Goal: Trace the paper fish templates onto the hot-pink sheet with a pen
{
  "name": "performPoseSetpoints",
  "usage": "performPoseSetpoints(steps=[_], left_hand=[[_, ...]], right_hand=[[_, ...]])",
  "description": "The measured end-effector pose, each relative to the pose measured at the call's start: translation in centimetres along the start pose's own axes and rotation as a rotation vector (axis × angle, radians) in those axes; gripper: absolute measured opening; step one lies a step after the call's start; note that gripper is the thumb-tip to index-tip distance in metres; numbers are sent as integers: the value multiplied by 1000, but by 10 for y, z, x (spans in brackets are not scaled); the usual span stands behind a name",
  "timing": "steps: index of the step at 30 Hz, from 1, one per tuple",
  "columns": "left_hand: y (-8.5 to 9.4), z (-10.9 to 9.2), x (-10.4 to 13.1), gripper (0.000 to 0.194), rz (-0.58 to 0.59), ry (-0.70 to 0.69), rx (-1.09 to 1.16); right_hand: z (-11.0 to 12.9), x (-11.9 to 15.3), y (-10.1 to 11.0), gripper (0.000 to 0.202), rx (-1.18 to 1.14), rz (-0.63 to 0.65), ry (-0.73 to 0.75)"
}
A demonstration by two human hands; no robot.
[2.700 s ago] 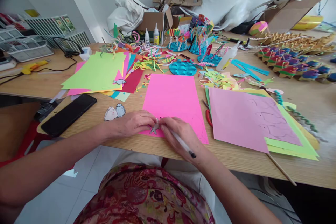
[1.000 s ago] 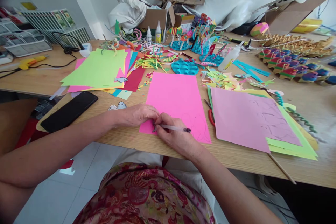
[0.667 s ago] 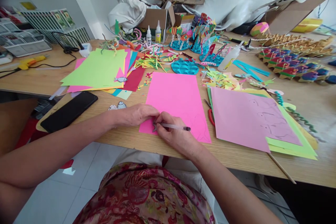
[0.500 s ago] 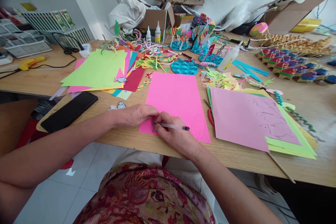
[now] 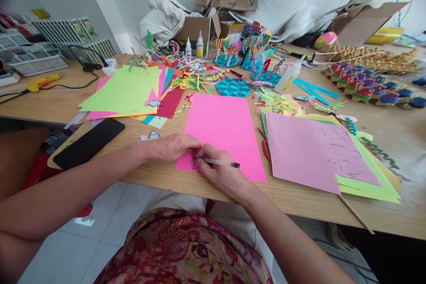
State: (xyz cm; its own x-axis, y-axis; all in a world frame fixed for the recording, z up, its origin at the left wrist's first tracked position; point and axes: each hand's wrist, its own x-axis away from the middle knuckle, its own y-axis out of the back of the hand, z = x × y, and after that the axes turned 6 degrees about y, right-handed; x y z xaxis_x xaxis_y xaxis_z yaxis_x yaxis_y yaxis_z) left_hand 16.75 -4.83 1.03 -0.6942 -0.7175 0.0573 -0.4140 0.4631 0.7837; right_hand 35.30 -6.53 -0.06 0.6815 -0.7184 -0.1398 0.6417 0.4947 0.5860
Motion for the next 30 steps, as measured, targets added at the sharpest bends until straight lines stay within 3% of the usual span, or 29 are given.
performPoseSetpoints(steps=[30], left_hand=[[-2, 3, 1, 21, -13, -17, 7]], right_hand=[[-3, -3, -3, 7, 27, -36, -26]])
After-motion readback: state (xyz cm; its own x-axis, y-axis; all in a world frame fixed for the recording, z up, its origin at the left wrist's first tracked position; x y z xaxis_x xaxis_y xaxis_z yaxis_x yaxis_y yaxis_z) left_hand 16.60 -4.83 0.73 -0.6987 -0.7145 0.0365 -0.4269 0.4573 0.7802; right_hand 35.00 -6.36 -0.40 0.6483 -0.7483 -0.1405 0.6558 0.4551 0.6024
